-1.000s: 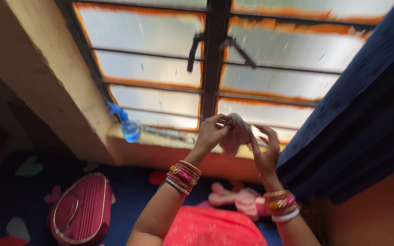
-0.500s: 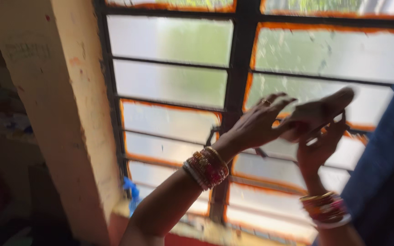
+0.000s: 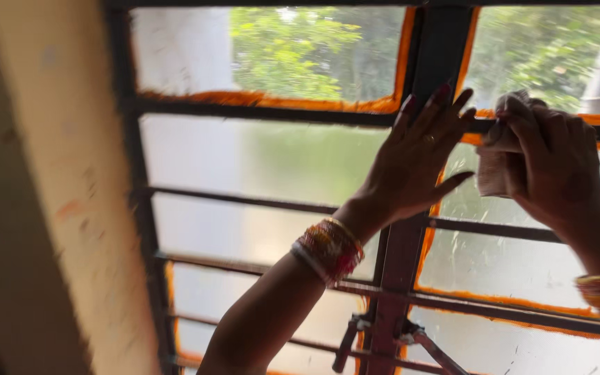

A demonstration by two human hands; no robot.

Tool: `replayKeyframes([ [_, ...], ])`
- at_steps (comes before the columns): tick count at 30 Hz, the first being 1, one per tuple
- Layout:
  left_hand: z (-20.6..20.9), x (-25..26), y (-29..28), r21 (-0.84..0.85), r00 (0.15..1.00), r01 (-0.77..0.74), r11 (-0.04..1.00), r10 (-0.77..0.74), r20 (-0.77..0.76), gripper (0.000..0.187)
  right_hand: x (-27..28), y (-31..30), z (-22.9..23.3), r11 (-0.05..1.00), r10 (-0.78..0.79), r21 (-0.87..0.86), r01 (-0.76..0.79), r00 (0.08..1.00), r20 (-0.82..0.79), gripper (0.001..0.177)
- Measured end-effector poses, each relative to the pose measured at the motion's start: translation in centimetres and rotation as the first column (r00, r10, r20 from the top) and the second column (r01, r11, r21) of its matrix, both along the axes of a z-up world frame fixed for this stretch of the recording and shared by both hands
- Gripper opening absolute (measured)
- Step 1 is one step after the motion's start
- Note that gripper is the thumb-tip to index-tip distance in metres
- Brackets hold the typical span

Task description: The person cleans a window with metal grilles using a spray bottle and a cloth. They spray the window and wipe the glass and frame repeatedly, focusing on different sections of the window.

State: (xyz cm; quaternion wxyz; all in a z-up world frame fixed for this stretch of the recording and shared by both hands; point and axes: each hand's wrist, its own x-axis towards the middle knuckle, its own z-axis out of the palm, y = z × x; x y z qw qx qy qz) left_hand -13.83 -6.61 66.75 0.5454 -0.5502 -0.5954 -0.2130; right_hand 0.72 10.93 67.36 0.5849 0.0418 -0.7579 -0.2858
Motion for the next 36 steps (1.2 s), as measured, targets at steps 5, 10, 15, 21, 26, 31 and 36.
replayKeyframes([
  [5, 2.5, -0.8, 0.9, -0.054, 0.984, 0.177, 0.983, -0.177, 0.009, 0.083, 1.1, 0.9, 3.6, 0.997, 0.075, -0.006, -0.075, 0.989, 0.13, 0.047],
  [10, 6.5, -1.5, 1.5, 0.078, 0.968, 0.251, 0.965, -0.253, 0.01, 0.089, -0.6, -0.3, 9.9, 0.986, -0.027, 0.162, 0.025, 1.0, 0.009, 0.044],
  [15, 11.3, -1.9, 4.1, 0.3, 0.963, 0.266, 0.916, -0.242, -0.115, 0.096, -4.5, -1.0, 15.7, 0.938, 0.028, 0.346, 0.022, 0.99, -0.138, 0.043],
  [21, 13.8, -1.3, 7.6, 0.168, 0.999, -0.05, 0.985, 0.052, -0.005, 0.102, -2.3, 5.2, 16.3, 0.911, -0.072, 0.392, 0.129, 0.985, -0.157, 0.048],
  [26, 13.4, -2.2, 8.2, 0.229, 0.987, -0.063, 0.971, 0.094, -0.128, 0.101, 5.4, 15.9, 16.0, 0.914, -0.14, 0.358, 0.189, 0.977, -0.158, 0.048],
  [31, 12.8, -1.3, 8.6, 0.239, 0.986, -0.12, 0.963, 0.143, -0.082, 0.105, 13.8, 25.0, 15.0, 0.913, -0.277, 0.26, 0.314, 0.946, -0.17, 0.044],
  [36, 12.9, -0.2, 8.6, 0.276, 0.986, -0.116, 0.954, 0.144, -0.081, 0.102, 16.6, 26.5, 13.4, 0.948, -0.279, 0.079, 0.308, 0.925, -0.258, 0.031],
])
